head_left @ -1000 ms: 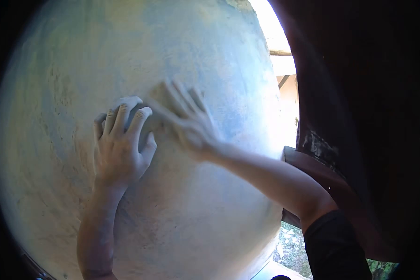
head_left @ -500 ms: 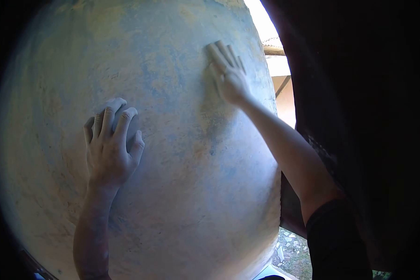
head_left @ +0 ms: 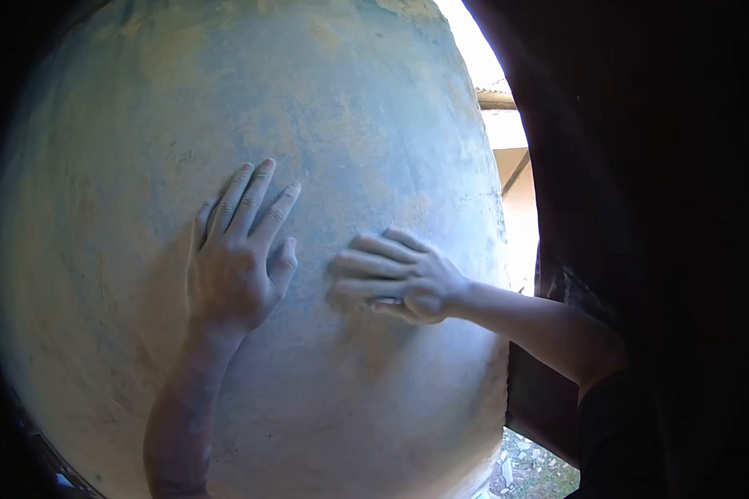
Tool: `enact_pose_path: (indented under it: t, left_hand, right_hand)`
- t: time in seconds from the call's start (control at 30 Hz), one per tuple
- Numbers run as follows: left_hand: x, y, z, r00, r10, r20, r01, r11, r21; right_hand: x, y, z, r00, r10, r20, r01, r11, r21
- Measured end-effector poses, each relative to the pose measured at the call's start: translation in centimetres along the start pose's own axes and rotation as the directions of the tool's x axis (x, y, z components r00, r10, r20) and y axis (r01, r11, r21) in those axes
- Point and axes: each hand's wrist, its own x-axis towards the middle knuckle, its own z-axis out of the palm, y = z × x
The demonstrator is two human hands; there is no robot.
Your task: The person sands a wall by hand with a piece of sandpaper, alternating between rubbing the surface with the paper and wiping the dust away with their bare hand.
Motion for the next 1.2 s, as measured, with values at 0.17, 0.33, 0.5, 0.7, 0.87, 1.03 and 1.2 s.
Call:
enact_pose_path:
  t: [0.17,0.33,0.5,0.7,0.87,1.03,1.2]
  left_hand:
    - [1.3,1.1,0.9,1.000,0.004,0.003,-0.004,1.000,-0.009]
    - [3.1,2.3,1.7,0.998,0.060,-0.012,-0.060,0.997,-0.042]
    - [3.5,2.7,1.9,0.994,0.107,-0.005,-0.107,0.992,-0.069]
    - [3.1,2.4,1.9,0.994,0.100,-0.040,-0.105,0.983,-0.151]
    - [2.7,2.6,2.4,0.993,0.115,-0.040,-0.121,0.971,-0.208]
    - [2.7,2.0,2.2,0.993,0.097,-0.062,-0.109,0.961,-0.253]
    - [2.5,1.8,2.0,0.984,0.142,-0.108,-0.164,0.956,-0.241]
  right_hand:
    - [5.3,12.7,-4.0,0.851,0.411,-0.327,-0.479,0.863,-0.161]
    - [7.7,15.4,-5.9,0.667,0.609,-0.430,-0.664,0.747,0.029]
    - [2.8,4.6,-1.9,0.967,0.228,-0.110,-0.240,0.965,-0.110]
    - [-0.2,4.8,-2.1,0.998,0.055,0.015,-0.050,0.970,-0.238]
    - [3.0,13.8,-5.6,0.872,0.385,-0.303,-0.435,0.893,-0.114]
    - [5.3,11.4,-4.5,0.813,0.495,-0.305,-0.533,0.844,-0.051]
    - [2.1,1.4,-1.6,0.993,0.117,-0.001,-0.115,0.979,-0.165]
